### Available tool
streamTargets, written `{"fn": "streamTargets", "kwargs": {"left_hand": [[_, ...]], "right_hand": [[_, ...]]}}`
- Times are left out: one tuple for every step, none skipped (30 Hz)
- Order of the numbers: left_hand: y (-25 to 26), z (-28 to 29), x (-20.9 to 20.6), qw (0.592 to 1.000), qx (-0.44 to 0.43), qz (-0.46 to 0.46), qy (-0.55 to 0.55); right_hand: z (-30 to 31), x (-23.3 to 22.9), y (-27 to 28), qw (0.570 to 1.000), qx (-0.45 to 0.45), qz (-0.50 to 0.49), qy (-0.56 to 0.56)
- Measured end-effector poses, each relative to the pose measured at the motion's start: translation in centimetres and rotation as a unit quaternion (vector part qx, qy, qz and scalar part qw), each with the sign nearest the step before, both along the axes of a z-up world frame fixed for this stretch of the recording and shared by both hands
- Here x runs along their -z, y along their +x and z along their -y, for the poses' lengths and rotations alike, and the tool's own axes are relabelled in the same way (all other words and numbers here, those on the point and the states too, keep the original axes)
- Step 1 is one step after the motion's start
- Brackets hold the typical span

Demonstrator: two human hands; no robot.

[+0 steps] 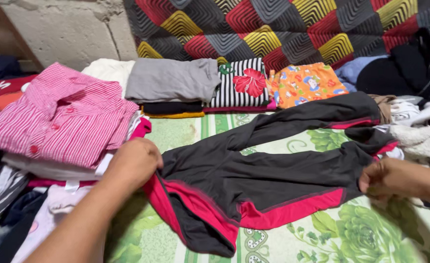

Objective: The person folds several garments on a bed, including a black and pink pair of pants, a cow-print top, and a white shirt with bow patterns. Each item is smoothed, folded into a compact rectangle, and placed in a neat stack.

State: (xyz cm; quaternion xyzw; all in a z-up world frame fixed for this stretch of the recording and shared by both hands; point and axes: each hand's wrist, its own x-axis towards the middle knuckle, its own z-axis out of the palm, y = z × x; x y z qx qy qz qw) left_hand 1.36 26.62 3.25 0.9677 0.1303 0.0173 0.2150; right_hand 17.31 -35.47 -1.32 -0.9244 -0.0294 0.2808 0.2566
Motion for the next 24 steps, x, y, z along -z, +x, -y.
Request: {"fn": "streamTargets", "kwargs": {"left_hand": [[0.0, 1.1, -0.2, 0.998, -0.063, 0.022, 0.016], [-0.2, 2.2, -0.3, 0.991, -0.124, 0.045, 0.033], [-0.5, 3.2, -0.2, 0.979, -0.188, 0.068, 0.05], [-0.8, 3.9, 0.0, 0.981, -0.184, 0.032, 0.042], [-0.9, 4.6, 0.3, 0.983, -0.181, -0.004, 0.033], [-0.7, 5.0, 0.6, 0.983, -0.177, -0.039, 0.025], [-0.2, 5.0, 0.9, 0.991, -0.127, 0.012, 0.027], [0.3, 4.7, 1.1, 0.995, -0.077, 0.063, 0.029], [0.6, 4.2, 1.3, 0.992, -0.03, 0.114, 0.031], [1.4, 3.3, 1.2, 0.987, -0.018, 0.147, 0.065], [2.8, 2.4, 0.6, 0.979, -0.004, 0.179, 0.099], [3.9, 1.4, -0.2, 0.967, -0.019, 0.229, 0.11], [5.0, 0.8, -1.1, 0.952, -0.03, 0.281, 0.121], [5.9, 0.6, -1.9, 0.944, -0.032, 0.302, 0.128], [6.4, 0.5, -2.6, 0.936, -0.033, 0.322, 0.136], [6.6, 0.9, -3.2, 0.928, -0.034, 0.342, 0.144], [6.4, 1.6, -3.5, 0.928, -0.04, 0.334, 0.16], [5.7, 3.0, -3.2, 0.928, -0.046, 0.326, 0.176], [4.6, 4.6, -2.8, 0.927, -0.054, 0.316, 0.192], [3.4, 6.3, -2.2, 0.939, -0.061, 0.289, 0.174], [1.9, 7.9, -1.5, 0.95, -0.07, 0.261, 0.156], [0.2, 9.4, -0.8, 0.963, -0.07, 0.228, 0.122], [-1.2, 10.3, -0.4, 0.973, -0.073, 0.197, 0.09], [-2.2, 10.8, -0.3, 0.983, -0.08, 0.143, 0.083]], "right_hand": [[-0.7, -0.6, 0.1, 0.996, 0.011, 0.081, -0.023], [-1.5, -1.3, 0.1, 0.986, 0.021, 0.162, -0.045], [-2.4, -1.9, 0.1, 0.97, 0.044, 0.226, -0.083], [-3.2, -2.3, -0.1, 0.948, 0.067, 0.287, -0.12], [-3.9, -2.7, -0.2, 0.92, 0.09, 0.349, -0.157], [-4.5, -2.9, -0.4, 0.907, 0.077, 0.362, -0.203], [-4.8, -3.1, -0.6, 0.891, 0.063, 0.374, -0.249], [-5.0, -3.3, -0.7, 0.873, 0.048, 0.385, -0.296], [-5.2, -3.2, -0.6, 0.895, 0.071, 0.349, -0.267], [-5.3, -3.2, -0.5, 0.915, 0.094, 0.312, -0.237], [-5.1, -3.1, -0.4, 0.932, 0.119, 0.273, -0.207], [-4.8, -3.1, 0.0, 0.956, 0.183, 0.207, -0.099], [-4.0, -3.0, 0.2, 0.959, 0.246, 0.137, 0.013], [-3.1, -3.0, 0.5, 0.943, 0.301, 0.066, 0.128], [-2.4, -2.7, 0.6, 0.936, 0.305, 0.092, 0.152], [-1.5, -2.3, 0.6, 0.927, 0.309, 0.119, 0.176], [-0.8, -1.9, 0.7, 0.917, 0.312, 0.144, 0.201], [0.1, -1.4, 0.6, 0.898, 0.334, 0.179, 0.224], [0.8, -0.8, 0.6, 0.878, 0.353, 0.212, 0.246], [1.6, -0.3, 0.5, 0.855, 0.371, 0.244, 0.267], [2.4, 0.2, 0.4, 0.874, 0.324, 0.282, 0.228], [3.0, 0.7, 0.3, 0.882, 0.289, 0.322, 0.184], [3.3, 1.3, 0.4, 0.885, 0.265, 0.361, 0.13], [3.5, 1.6, 0.5, 0.885, 0.259, 0.374, 0.099]]}}
